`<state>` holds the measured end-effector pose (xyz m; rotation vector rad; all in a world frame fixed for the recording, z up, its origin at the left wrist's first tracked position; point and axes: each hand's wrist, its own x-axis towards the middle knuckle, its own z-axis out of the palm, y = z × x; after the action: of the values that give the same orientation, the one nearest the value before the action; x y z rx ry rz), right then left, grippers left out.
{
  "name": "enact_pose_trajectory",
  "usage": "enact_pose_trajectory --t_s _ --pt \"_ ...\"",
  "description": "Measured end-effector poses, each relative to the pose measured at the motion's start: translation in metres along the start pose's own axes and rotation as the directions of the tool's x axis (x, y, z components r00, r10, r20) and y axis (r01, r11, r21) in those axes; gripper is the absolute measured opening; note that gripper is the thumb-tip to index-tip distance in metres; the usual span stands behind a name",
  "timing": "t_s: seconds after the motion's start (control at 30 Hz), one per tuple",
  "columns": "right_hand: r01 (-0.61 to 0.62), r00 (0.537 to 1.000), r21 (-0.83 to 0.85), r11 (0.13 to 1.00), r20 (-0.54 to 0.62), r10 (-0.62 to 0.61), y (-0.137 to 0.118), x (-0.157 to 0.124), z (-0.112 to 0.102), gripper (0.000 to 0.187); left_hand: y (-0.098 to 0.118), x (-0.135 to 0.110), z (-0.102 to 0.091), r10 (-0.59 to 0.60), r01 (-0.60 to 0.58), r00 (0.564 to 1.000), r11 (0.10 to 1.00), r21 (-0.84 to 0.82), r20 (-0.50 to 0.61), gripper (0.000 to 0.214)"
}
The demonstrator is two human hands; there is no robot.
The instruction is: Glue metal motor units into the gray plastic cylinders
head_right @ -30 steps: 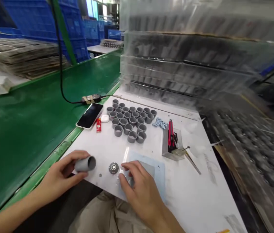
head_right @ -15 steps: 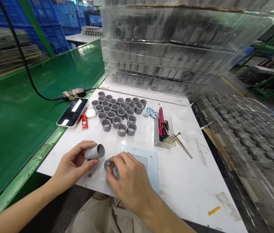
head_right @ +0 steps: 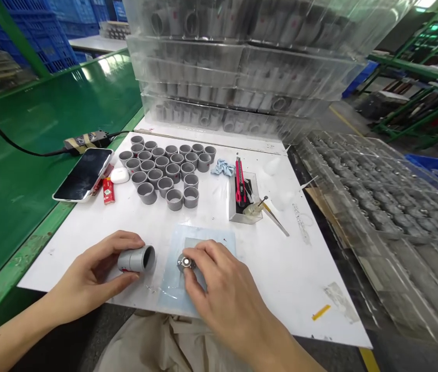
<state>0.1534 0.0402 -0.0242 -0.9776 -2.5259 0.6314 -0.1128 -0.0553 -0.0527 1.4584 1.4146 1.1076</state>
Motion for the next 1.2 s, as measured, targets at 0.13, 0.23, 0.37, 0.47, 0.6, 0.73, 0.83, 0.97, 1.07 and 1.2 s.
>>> enact_pose_trajectory --t_s 0.13,0.23,0.37,0.47,0.6,0.73,0.83,0.97,1.07,1.2 --pt "0.023 0.998 -0.061 0.998 0.052 -0.020 -0.003 0.003 -0.002 0.019 0.001 -0.003 -0.001 -0.088 0.088 0.996 0.995 -0.043 -0.007 0.041" --pt "0.017 0.997 -0.083 0.996 0.078 -0.010 -0.003 0.007 0.000 0.016 0.006 -0.005 0.000 -0.143 0.140 0.989 0.988 -0.070 -0.035 0.035" --pt "0.024 0.999 -0.086 0.996 0.043 -0.021 -0.001 0.007 0.005 0.015 0.011 -0.005 0.002 -0.156 0.152 0.986 0.985 -0.077 -0.056 0.033" --pt "0.030 0.999 -0.077 0.997 0.013 -0.029 0.002 0.005 0.008 0.015 0.011 -0.006 0.002 -0.143 0.139 0.988 0.987 -0.075 -0.052 0.034" --pt "0.047 0.996 -0.008 0.999 -0.077 -0.048 0.002 0.005 0.010 0.017 0.008 -0.008 0.002 -0.130 0.125 0.989 0.990 -0.070 -0.069 0.036" --pt "0.069 0.958 0.296 0.953 -0.287 0.019 -0.008 0.000 0.014 0.019 0.008 -0.009 0.001 -0.095 0.094 0.994 0.995 -0.028 -0.052 0.038" --pt "0.023 0.946 0.542 0.840 -0.283 0.157 -0.021 -0.007 0.023 0.018 0.008 -0.008 -0.001 -0.039 0.040 0.999 0.999 0.032 -0.027 0.041" --pt "-0.002 0.918 0.637 0.771 -0.305 0.254 -0.033 -0.010 0.036 0.019 0.008 -0.005 -0.005 0.004 -0.006 0.999 0.998 0.062 0.033 0.044" --pt "-0.023 0.905 0.650 0.759 -0.310 0.292 -0.034 -0.006 0.039 0.019 0.009 -0.003 -0.007 0.015 -0.021 0.994 0.998 0.058 0.112 0.045" --pt "-0.036 0.921 0.650 0.759 -0.274 0.278 -0.032 -0.003 0.039 0.019 0.011 -0.001 -0.009 0.015 -0.022 0.989 0.998 0.051 0.148 0.042"
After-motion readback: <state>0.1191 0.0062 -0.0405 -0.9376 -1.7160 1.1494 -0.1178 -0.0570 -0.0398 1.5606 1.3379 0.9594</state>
